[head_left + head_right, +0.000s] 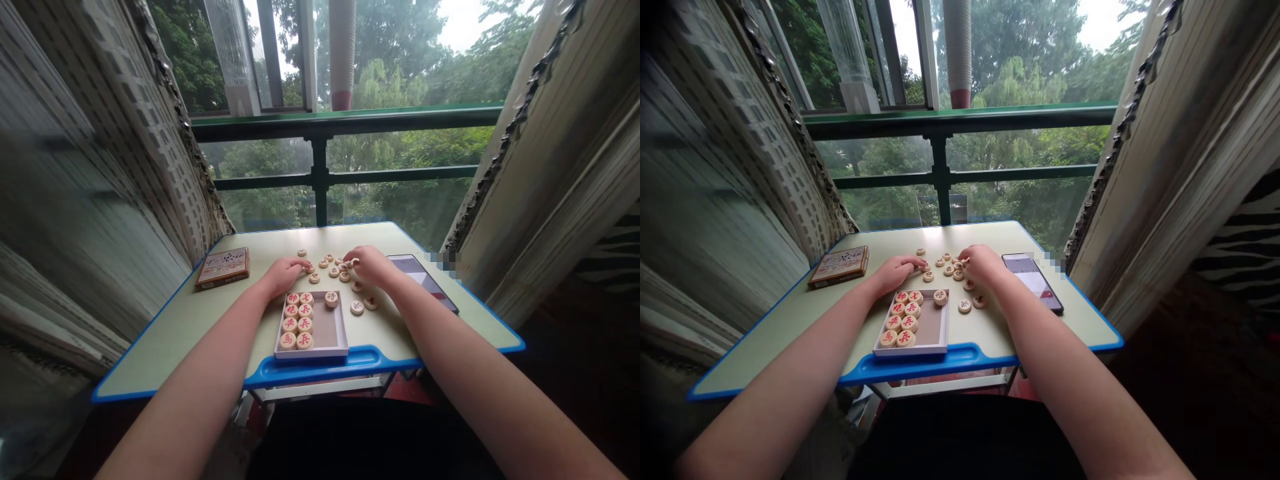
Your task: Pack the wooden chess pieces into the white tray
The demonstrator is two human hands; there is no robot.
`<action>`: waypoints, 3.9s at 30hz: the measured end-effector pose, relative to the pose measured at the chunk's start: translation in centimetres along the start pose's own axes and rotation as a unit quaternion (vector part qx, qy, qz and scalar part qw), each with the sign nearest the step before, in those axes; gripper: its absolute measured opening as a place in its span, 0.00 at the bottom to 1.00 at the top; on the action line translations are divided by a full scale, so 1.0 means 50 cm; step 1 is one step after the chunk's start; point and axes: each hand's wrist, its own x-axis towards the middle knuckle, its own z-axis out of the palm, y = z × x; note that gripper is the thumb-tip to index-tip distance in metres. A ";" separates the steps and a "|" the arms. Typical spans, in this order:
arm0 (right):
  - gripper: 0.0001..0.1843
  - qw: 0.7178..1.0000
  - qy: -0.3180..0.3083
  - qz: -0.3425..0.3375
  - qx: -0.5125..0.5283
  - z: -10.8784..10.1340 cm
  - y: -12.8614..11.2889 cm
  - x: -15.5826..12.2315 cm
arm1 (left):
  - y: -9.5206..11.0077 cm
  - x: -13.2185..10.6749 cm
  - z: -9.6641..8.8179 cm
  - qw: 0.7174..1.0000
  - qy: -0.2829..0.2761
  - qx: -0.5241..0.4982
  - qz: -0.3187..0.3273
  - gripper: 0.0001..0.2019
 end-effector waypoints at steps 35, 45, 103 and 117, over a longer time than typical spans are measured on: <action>0.16 0.970 0.095 -0.110 0.193 -0.042 -0.061 -0.064 | 0.004 -0.015 0.004 0.989 0.013 -0.132 -0.064 0.09; 0.14 0.934 0.113 -0.297 0.166 0.021 -0.114 -0.223 | -0.001 -0.059 0.000 0.982 0.114 -0.060 -0.135 0.10; 0.08 0.994 0.018 -0.063 0.083 0.015 -0.130 -0.201 | -0.010 -0.055 0.008 0.984 0.126 -0.022 -0.124 0.09; 0.08 0.958 0.217 -0.051 0.179 0.009 -0.114 -0.205 | 0.000 -0.059 0.005 0.986 0.110 -0.017 -0.121 0.11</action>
